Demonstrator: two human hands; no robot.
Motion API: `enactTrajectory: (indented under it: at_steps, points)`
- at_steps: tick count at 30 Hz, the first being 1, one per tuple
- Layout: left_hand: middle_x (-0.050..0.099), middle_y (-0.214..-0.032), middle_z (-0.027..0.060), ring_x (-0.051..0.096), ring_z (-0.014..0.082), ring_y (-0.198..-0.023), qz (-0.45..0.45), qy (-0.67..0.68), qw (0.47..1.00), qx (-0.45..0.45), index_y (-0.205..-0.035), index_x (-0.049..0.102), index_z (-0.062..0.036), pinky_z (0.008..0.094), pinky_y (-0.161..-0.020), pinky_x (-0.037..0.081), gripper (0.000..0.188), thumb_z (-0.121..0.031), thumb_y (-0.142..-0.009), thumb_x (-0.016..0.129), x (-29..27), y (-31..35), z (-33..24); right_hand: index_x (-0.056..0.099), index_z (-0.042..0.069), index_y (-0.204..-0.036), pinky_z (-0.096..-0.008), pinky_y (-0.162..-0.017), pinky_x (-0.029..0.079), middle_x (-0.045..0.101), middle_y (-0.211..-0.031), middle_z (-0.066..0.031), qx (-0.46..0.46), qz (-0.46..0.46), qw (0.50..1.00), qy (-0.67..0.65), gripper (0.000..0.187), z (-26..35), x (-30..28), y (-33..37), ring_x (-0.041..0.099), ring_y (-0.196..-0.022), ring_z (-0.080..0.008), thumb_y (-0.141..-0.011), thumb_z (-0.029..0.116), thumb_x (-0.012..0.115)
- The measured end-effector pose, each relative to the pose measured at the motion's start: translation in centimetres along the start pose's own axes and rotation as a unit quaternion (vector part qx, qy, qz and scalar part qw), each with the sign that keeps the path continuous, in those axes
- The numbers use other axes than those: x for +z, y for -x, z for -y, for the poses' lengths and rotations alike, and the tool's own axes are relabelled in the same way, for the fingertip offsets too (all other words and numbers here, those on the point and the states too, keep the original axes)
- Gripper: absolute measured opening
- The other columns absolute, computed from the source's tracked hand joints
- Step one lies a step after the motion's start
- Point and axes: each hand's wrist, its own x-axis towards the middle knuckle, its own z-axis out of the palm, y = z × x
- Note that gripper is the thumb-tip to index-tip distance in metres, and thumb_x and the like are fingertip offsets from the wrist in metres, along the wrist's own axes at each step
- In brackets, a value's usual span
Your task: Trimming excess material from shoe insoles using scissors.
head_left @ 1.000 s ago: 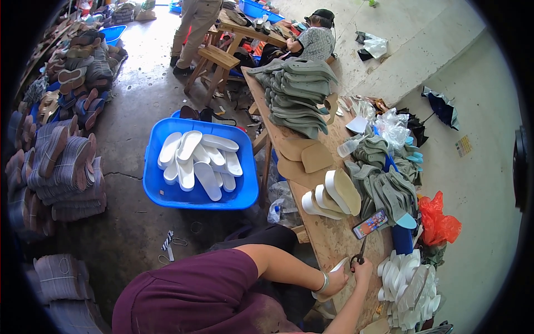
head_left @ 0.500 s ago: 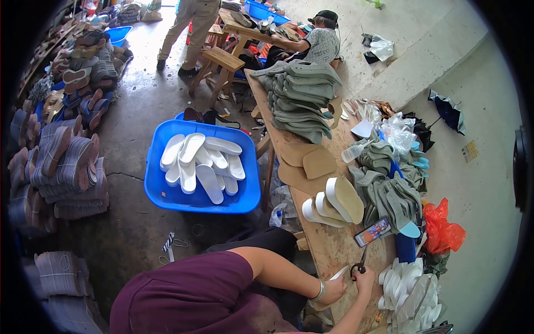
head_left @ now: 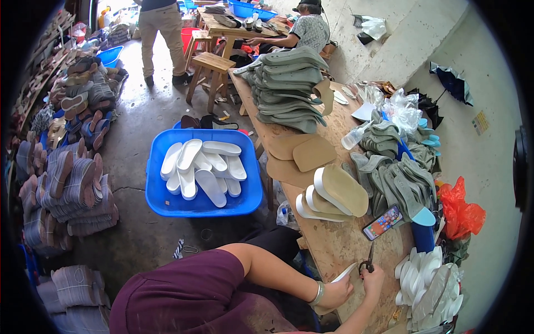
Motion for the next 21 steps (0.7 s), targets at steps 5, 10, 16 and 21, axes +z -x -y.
enactTrajectory:
  at_steps: [5,10,16,21]
  points:
    - [0.061,-0.113,0.0227,0.057,0.0373,-0.111,-0.034,0.012,0.999,0.010,-0.110,0.063,0.0018,0.0538,-0.100,0.035,0.043,-0.029,-0.084,0.048,0.2,0.3,0.2,0.068,-0.002,-0.097,-0.0327,-0.058,0.051,0.066,-0.068,-0.0144,0.020,0.008,0.999,-0.035,0.022,-0.6,-0.1,-0.1,0.067,-0.061,-0.0205,-0.077,0.001,0.059]
    - [0.061,-0.114,0.0231,0.056,0.0363,-0.113,-0.058,0.010,0.998,0.010,-0.108,0.062,0.0031,0.0535,-0.100,0.035,0.042,-0.028,-0.084,0.047,0.6,0.2,0.2,0.068,-0.002,-0.098,-0.0325,-0.058,0.050,0.066,-0.067,-0.0137,0.014,-0.001,0.999,-0.053,0.022,-0.5,-0.2,0.3,0.067,-0.061,-0.0194,-0.078,0.001,0.060]
    - [0.061,-0.113,0.0221,0.055,0.0364,-0.112,-0.059,0.023,0.998,0.011,-0.107,0.062,0.0028,0.0529,-0.100,0.034,0.041,-0.028,-0.085,0.047,1.0,0.0,0.2,0.068,-0.001,-0.100,-0.0324,-0.057,0.050,0.066,-0.067,-0.0127,0.008,0.002,0.999,-0.034,0.024,-1.0,-0.4,0.1,0.067,-0.061,-0.0183,-0.078,0.002,0.060]
    - [0.059,-0.113,0.0197,0.056,0.0356,-0.110,-0.062,0.033,0.997,0.012,-0.107,0.063,0.0001,0.0524,-0.099,0.034,0.039,-0.028,-0.085,0.047,0.9,0.1,0.3,0.068,0.000,-0.102,-0.0299,-0.056,0.050,0.067,-0.069,-0.0119,0.033,0.029,0.996,-0.077,0.025,-0.6,-0.5,-0.2,0.066,-0.059,-0.0169,-0.079,-0.002,0.059]
